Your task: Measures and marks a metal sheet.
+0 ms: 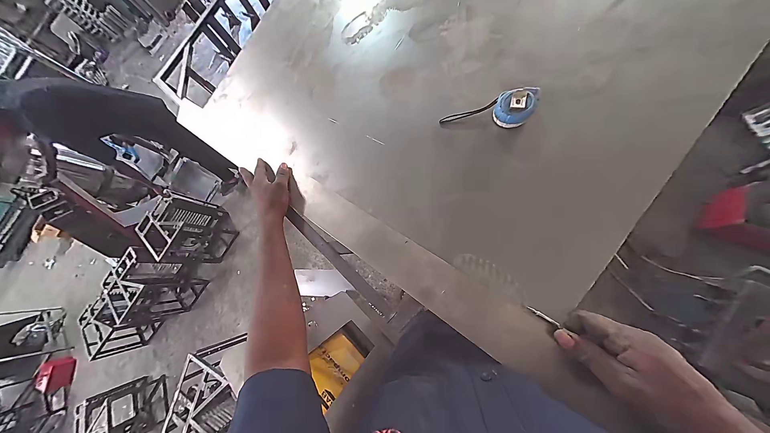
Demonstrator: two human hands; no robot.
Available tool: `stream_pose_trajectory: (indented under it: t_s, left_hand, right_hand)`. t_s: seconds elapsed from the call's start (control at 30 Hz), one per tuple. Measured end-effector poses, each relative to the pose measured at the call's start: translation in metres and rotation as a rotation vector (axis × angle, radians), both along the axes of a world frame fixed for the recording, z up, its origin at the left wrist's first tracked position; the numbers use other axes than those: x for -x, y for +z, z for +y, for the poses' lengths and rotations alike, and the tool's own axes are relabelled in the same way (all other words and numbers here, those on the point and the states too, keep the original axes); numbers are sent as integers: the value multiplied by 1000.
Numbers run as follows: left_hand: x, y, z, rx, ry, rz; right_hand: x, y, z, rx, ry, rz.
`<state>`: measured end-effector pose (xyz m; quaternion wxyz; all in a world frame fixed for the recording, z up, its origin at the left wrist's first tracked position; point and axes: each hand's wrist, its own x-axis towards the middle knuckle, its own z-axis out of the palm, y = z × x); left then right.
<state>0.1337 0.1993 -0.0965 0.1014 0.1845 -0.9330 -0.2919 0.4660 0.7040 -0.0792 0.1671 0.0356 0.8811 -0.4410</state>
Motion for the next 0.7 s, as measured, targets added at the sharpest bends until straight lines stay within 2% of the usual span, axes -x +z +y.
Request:
stream_pose_trajectory:
  t_s: [0.7]
  left_hand:
    - [1, -2, -2, 29, -1, -24]
  right_hand:
    - [-2, -6, 0, 3, -2, 33]
